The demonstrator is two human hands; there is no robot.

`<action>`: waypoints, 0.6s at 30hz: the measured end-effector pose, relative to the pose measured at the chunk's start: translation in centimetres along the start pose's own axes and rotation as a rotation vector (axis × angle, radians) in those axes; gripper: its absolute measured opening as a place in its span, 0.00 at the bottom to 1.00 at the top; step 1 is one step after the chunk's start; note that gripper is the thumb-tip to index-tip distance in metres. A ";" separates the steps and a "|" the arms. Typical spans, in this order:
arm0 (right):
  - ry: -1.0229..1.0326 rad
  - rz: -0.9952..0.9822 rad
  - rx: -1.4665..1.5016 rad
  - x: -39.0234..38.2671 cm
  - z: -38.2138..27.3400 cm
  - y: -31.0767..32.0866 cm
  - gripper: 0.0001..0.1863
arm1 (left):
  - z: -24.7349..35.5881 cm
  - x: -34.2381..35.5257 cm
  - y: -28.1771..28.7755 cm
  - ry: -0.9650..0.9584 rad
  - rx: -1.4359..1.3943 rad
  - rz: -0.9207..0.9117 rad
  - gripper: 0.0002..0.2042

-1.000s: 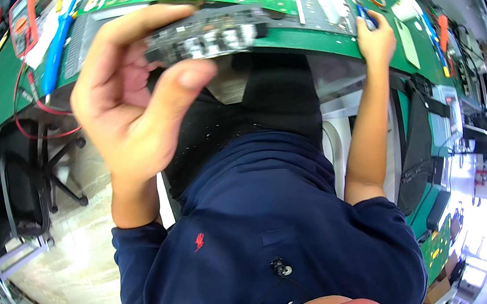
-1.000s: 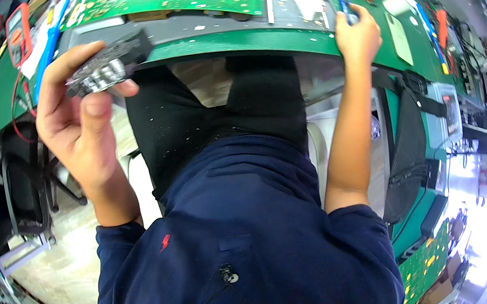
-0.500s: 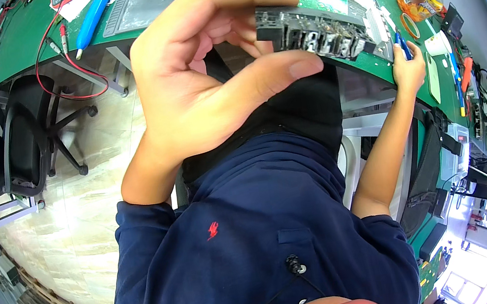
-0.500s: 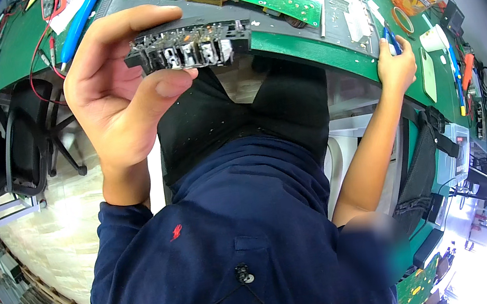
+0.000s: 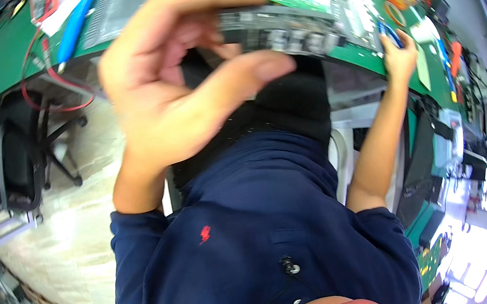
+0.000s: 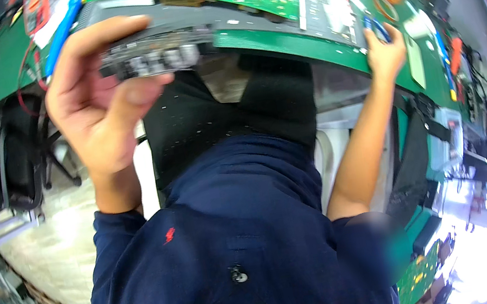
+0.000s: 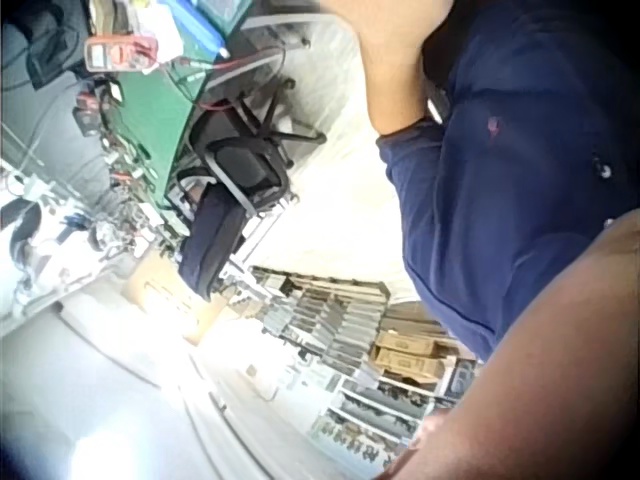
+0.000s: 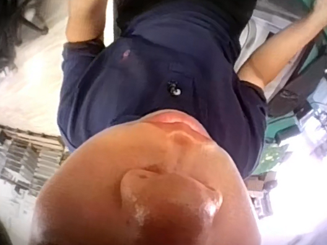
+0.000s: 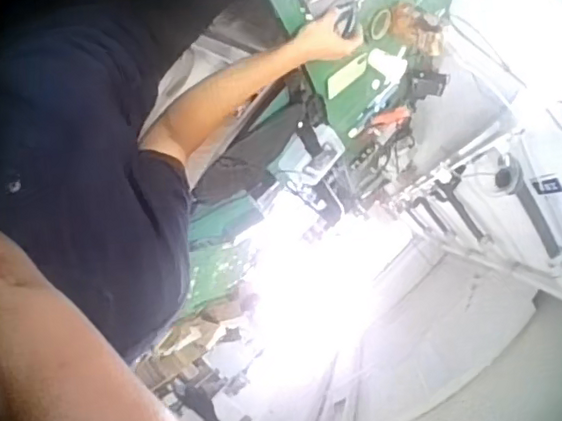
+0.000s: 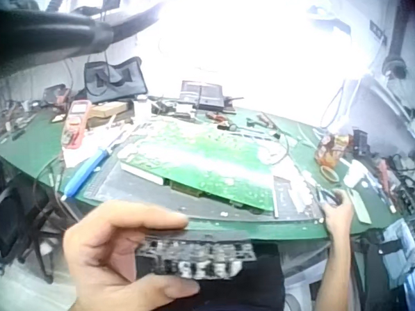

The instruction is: The person holds a small black electronic component in their left hand and uses a metal tool to scrape or clean its surface. They then switch to an orange-handled tool to continue working on the component while holding it over a green workbench.

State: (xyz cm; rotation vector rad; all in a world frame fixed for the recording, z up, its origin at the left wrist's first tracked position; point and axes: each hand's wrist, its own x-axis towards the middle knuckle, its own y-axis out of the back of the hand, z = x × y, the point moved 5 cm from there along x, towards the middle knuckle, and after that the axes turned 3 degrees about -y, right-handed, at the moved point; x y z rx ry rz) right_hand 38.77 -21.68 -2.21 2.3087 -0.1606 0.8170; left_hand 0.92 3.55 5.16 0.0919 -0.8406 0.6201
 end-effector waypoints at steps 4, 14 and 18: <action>0.035 0.006 -0.108 0.3 -0.3 0.3 0.23 | 1.0 0.7 -0.8 -0.002 0.111 0.001 0.26; 0.220 0.121 0.213 -4.6 -8.9 3.3 0.08 | 0.3 0.8 -1.2 -0.035 0.123 0.005 0.26; 0.366 -0.247 0.207 -8.1 -14.8 1.6 0.11 | 0.0 0.5 -1.0 -0.023 0.133 0.005 0.26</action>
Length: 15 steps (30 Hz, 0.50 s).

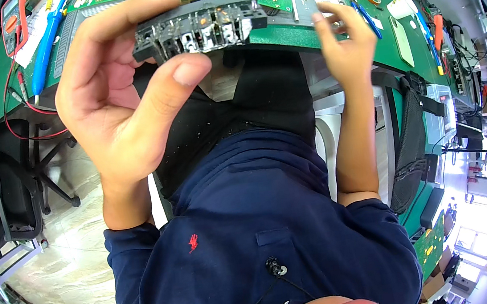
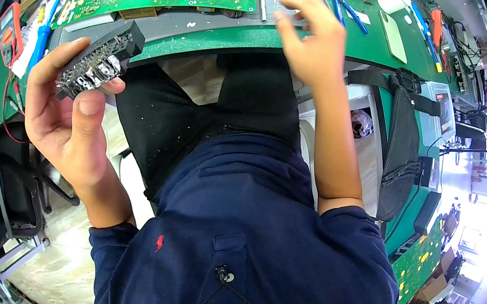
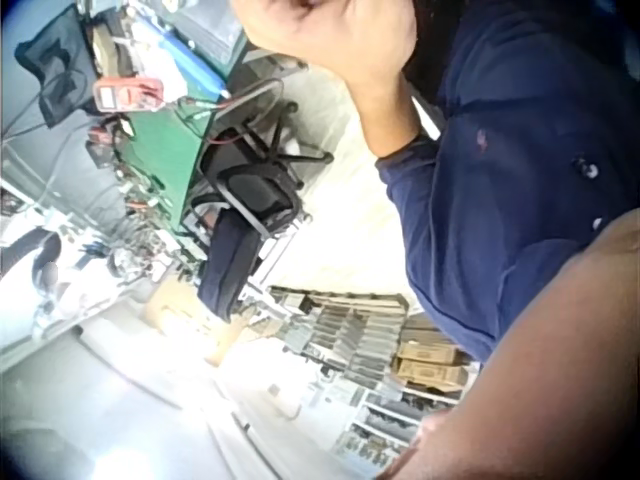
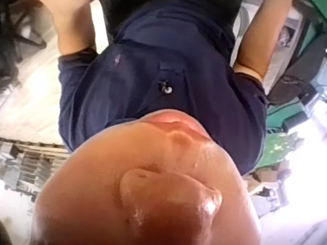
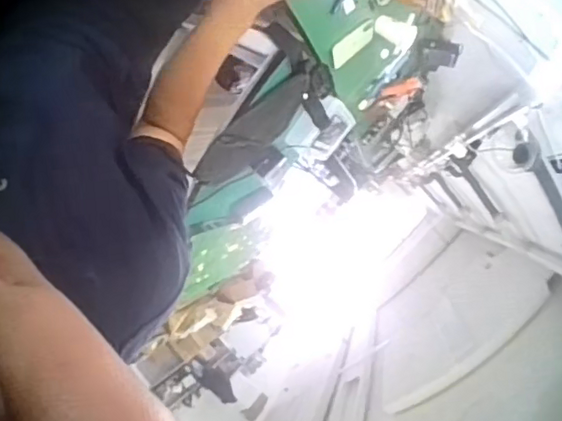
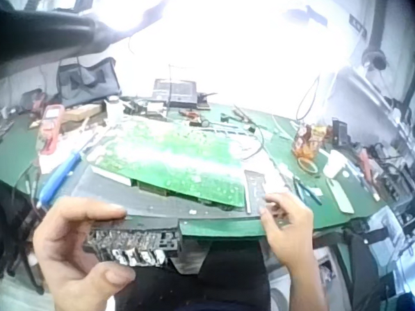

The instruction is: The person holds a small black electronic component in their left hand and uses a metal tool to scrape or clean its surface. They then switch to an orange-handled tool to continue working on the component while holding it over a green workbench.

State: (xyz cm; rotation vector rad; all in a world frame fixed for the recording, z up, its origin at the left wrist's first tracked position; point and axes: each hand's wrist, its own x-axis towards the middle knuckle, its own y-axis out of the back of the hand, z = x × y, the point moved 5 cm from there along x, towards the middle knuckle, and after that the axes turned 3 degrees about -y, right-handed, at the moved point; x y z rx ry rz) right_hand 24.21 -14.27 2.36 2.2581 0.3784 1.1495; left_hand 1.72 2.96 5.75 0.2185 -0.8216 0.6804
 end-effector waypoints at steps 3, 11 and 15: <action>-0.076 -0.146 -0.226 -0.2 -0.3 -2.4 0.15 | 0.1 0.1 -0.3 0.025 -0.041 0.001 0.25; -0.040 -0.322 -0.234 0.4 -0.2 -3.3 0.12 | 1.2 0.6 -0.7 0.093 -0.193 -0.019 0.20; -0.054 -0.343 -0.211 0.7 -0.9 -3.0 0.10 | 1.2 0.3 -0.8 0.090 -0.277 0.058 0.20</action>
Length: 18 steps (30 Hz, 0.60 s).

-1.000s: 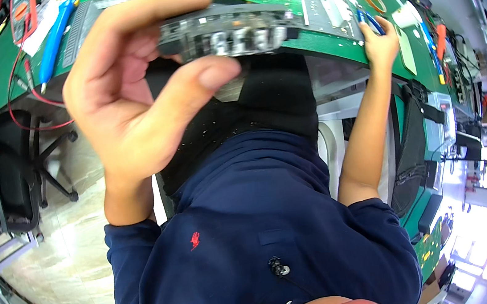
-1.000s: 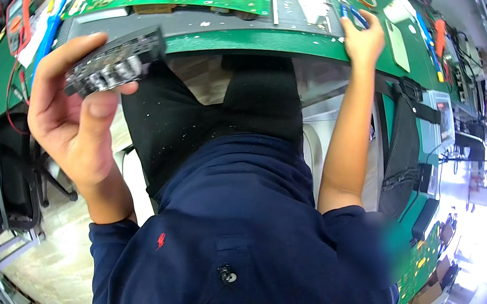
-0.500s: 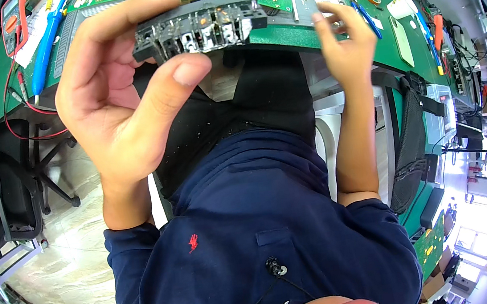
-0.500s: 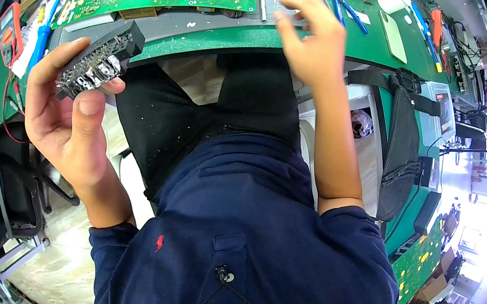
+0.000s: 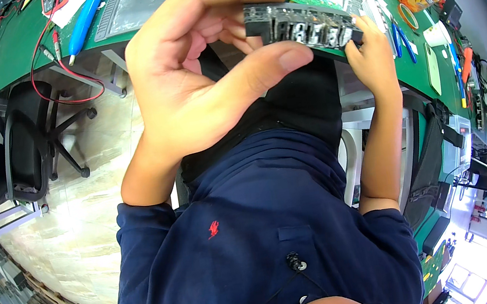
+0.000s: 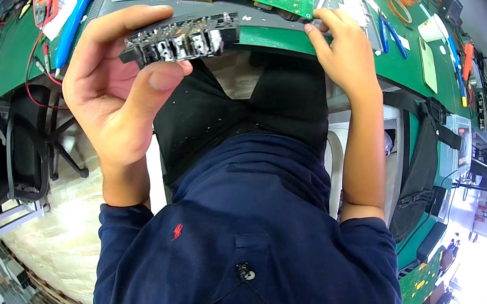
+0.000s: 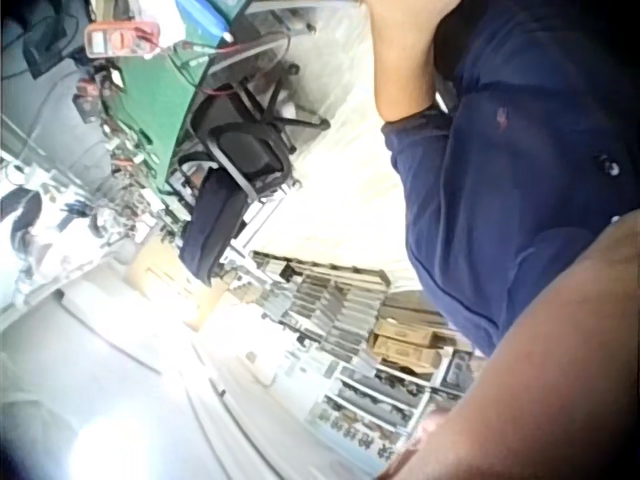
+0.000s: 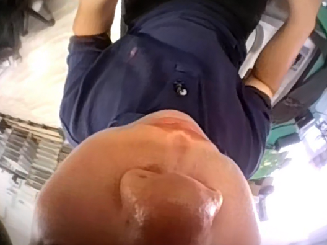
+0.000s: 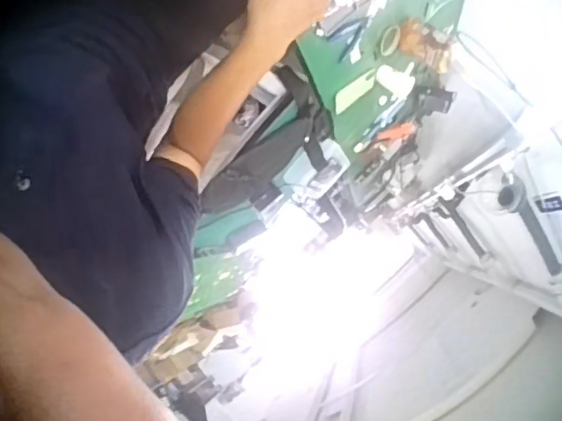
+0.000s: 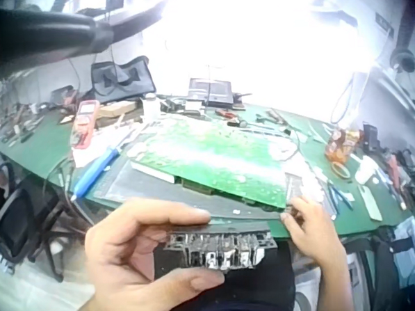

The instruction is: The person holds a small black electronic component in their left hand and uses a metal tool to scrape or clean its surface. They then switch to an orange-handled tool to continue working on the component while holding it over a green workbench.

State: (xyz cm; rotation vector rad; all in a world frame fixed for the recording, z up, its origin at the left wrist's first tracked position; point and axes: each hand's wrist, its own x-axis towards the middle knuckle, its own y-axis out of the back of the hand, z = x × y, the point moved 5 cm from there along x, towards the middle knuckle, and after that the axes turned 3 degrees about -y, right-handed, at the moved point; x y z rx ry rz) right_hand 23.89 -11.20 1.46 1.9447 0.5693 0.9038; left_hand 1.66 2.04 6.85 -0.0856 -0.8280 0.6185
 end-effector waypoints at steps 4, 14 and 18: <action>0.049 -0.018 0.043 0.8 0.4 0.3 0.10 | -0.6 0.2 1.1 -0.117 0.025 -0.134 0.21; 0.049 -0.056 0.035 2.0 1.6 -0.4 0.14 | 0.2 0.5 1.1 -0.213 0.090 -0.137 0.21; -0.151 0.024 0.032 1.5 1.4 1.3 0.10 | -0.4 0.5 1.9 -0.288 0.172 -0.176 0.21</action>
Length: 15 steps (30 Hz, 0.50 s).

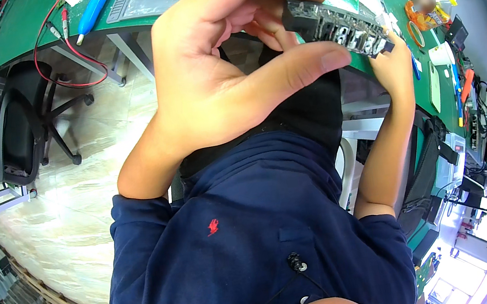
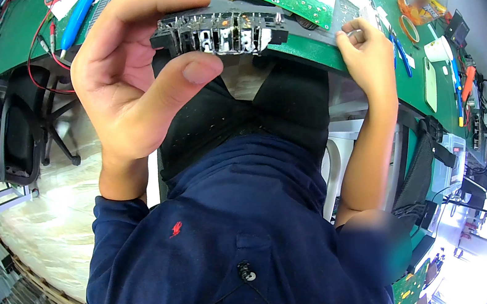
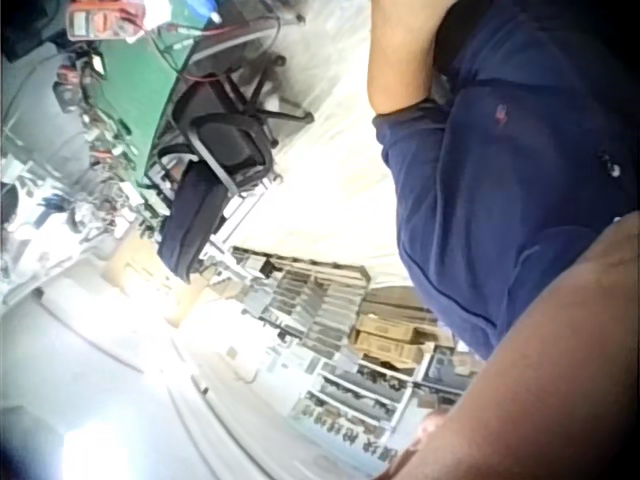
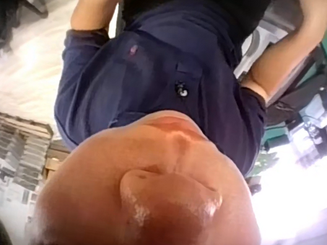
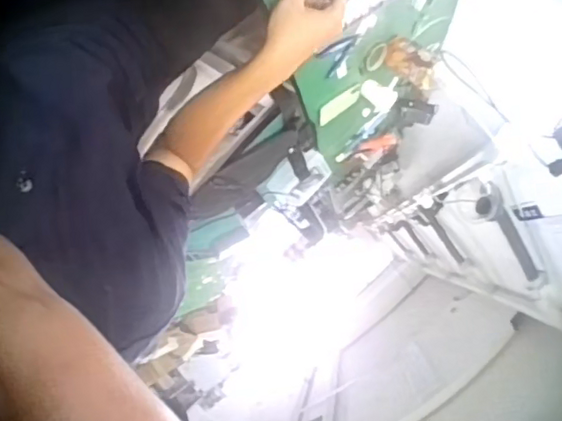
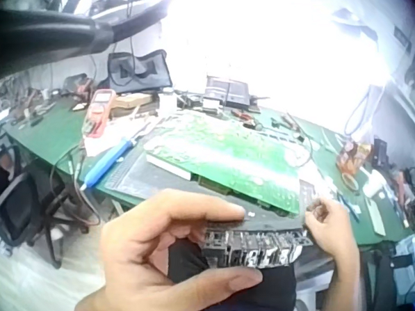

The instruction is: The person holds a small black electronic component in their left hand and uses a metal tool to scrape or clean its surface. They then switch to an orange-handled tool to continue working on the component while holding it over a green workbench.

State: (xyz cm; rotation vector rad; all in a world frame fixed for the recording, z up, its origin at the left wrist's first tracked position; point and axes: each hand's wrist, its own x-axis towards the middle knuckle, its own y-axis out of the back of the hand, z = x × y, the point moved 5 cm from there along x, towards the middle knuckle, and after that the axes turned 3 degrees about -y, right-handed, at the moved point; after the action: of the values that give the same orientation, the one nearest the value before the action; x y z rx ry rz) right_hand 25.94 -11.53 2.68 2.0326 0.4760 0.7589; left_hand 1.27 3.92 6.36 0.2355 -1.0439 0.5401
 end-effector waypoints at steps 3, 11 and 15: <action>-0.094 0.114 0.165 -0.7 0.7 1.3 0.10 | -0.5 -0.5 0.1 -0.029 0.013 0.003 0.22; 0.101 0.553 0.558 -4.6 -1.1 6.2 0.10 | 0.4 0.4 -1.0 0.089 -0.058 0.052 0.22; 0.416 0.578 0.915 -6.9 -1.8 9.5 0.08 | 0.3 0.1 -1.4 0.058 0.184 -0.030 0.22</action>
State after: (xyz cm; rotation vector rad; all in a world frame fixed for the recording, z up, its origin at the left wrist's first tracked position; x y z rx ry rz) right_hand 20.05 -19.51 9.21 2.9311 0.5266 1.5340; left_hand 1.82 2.64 6.67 0.3953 -0.9337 0.6131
